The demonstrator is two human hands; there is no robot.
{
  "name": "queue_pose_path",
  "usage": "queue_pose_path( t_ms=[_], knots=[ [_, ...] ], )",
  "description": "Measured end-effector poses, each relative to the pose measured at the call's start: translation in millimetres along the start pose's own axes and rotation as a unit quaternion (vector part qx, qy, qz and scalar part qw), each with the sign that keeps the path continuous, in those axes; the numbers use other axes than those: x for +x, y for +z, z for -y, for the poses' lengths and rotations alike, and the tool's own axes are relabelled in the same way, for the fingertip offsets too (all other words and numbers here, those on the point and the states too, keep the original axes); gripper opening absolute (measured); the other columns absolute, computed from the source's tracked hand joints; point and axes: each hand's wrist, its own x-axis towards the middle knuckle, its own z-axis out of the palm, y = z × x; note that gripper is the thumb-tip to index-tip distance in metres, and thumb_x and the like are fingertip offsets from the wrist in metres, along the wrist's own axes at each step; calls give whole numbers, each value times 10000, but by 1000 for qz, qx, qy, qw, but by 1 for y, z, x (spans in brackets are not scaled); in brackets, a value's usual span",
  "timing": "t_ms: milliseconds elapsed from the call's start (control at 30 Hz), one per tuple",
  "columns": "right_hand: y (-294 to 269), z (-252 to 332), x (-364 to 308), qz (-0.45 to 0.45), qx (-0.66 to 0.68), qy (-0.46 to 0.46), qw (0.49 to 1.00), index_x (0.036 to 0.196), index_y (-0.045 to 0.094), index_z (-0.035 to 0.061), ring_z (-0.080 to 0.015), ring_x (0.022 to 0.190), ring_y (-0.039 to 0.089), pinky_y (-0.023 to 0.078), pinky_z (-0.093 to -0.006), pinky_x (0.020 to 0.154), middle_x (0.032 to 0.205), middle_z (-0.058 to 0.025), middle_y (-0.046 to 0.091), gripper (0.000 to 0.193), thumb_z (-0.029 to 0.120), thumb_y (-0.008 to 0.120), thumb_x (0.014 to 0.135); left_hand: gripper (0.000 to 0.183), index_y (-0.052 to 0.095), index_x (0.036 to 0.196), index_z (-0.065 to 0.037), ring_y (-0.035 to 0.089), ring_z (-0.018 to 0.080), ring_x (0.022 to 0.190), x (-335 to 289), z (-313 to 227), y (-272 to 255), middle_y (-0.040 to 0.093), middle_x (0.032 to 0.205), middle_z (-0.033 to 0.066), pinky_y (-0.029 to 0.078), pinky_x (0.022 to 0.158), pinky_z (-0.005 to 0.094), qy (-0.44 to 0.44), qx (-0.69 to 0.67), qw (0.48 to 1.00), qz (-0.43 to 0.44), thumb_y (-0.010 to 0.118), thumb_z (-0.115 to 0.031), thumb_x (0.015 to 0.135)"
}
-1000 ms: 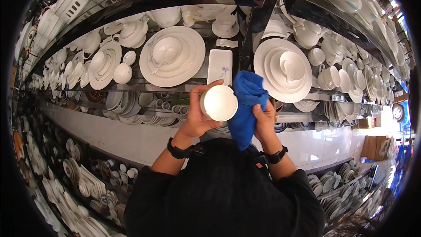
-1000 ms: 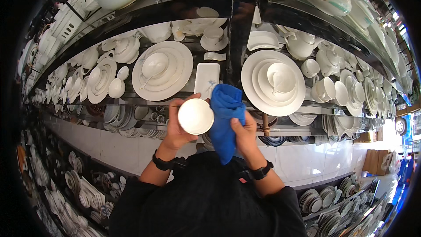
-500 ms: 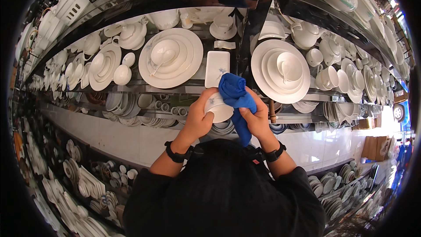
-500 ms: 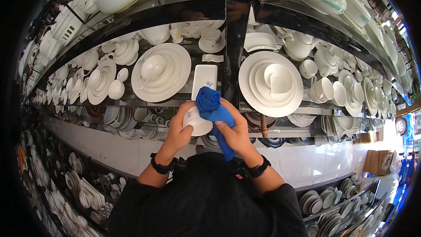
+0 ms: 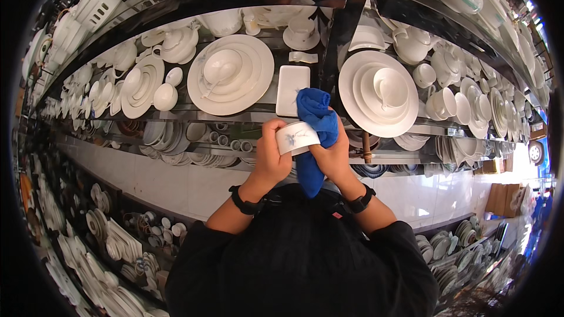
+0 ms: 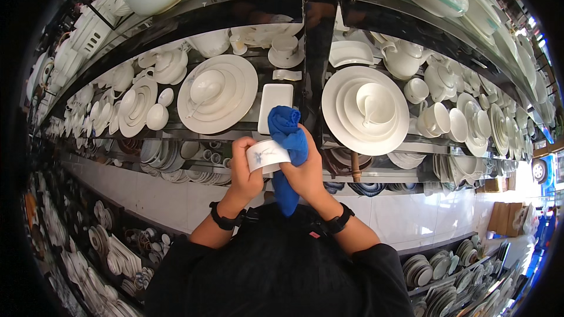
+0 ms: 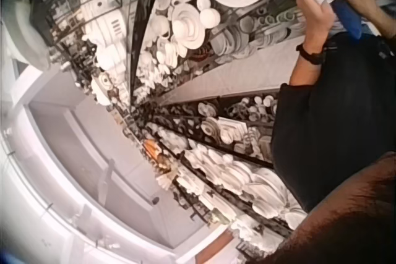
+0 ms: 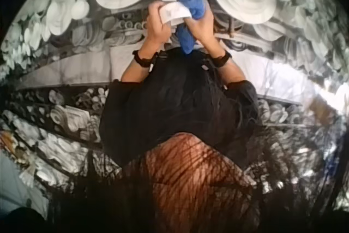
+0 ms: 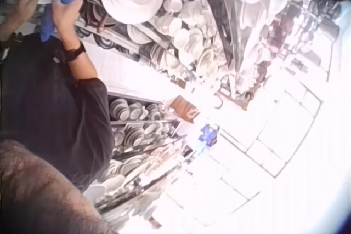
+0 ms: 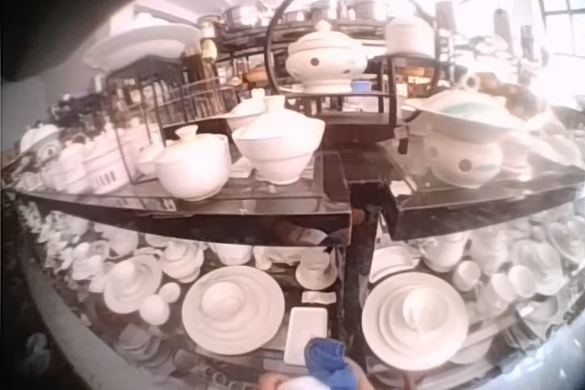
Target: The person wipes various white ceramic dishes, including plates, bowls, and a teapot, using a blue cloth. They handle the items one by one, wiping them thoroughly before placing them back on the metal shelves.
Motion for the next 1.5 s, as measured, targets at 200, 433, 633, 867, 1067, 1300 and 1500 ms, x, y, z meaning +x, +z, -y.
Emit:
queue_pose_path(
  t_ms=[200, 433, 633, 867, 1067, 1300, 1500],
  knots=[
    [-11, 8, 19, -53, -303, -278, 910, 1183, 588, -7, -389, 1068, 598, 502, -403, 908, 1233, -208, 586, 575, -97, 647, 618, 386, 522, 1108, -7, 620, 377, 821, 19, -30, -11, 582, 1017, 172, 500, 694, 437, -67, 162, 977, 124, 602, 2, 731],
    [0, 6, 9, -77, -201, -166, 962, 1286, 499, 0, -345, 1086, 608, 486, -386, 924, 1238, -188, 585, 671, -53, 675, 640, 375, 496, 1053, -14, 613, 288, 730, 14, 6, 4, 566, 920, 128, 496, 626, 382, 18, 110, 993, 38, 554, 93, 699],
    [-11, -18, 14, -5, -27, 40, 999, 1350, 450, 47, -233, 1087, 614, 468, -337, 939, 1167, -131, 626, 646, -32, 649, 741, 414, 416, 1202, -35, 648, 265, 737, 5, 23, 20, 619, 883, 169, 512, 635, 359, -205, -121, 968, 80, 588, 12, 828],
    [-19, -21, 8, -62, -164, -70, 982, 1353, 433, 6, -216, 1095, 600, 461, -324, 942, 1184, -145, 612, 694, -1, 741, 731, 444, 373, 1265, -36, 653, 374, 775, 1, 20, 17, 639, 904, 237, 505, 639, 402, -89, 81, 989, 89, 574, -32, 869],
    [-48, 4, 2, 82, 71, 43, 993, 1343, 437, 42, -180, 1120, 559, 439, -323, 976, 1226, -86, 582, 759, 32, 817, 687, 387, 302, 1250, -76, 499, 61, 602, 10, 7, 20, 549, 829, 50, 401, 494, 203, -336, -248, 899, 134, 515, -40, 928],
    [-84, -9, -11, 136, 184, 116, 966, 1229, 539, 17, -148, 1046, 584, 455, -316, 956, 1136, -59, 630, 538, -43, 741, 734, 317, 447, 1193, -84, 494, 53, 529, 43, -9, 17, 570, 779, 45, 349, 413, 181, -412, -248, 828, 289, 553, -51, 896],
    [-131, -1, -23, 81, 162, 127, 975, 1247, 528, 0, -156, 1040, 590, 465, -319, 938, 1116, -65, 628, 590, -42, 755, 704, 308, 483, 1192, -70, 463, 46, 466, 61, -33, 43, 562, 703, 20, 334, 373, 183, -404, -235, 853, 230, 558, -62, 893]
  ],
)
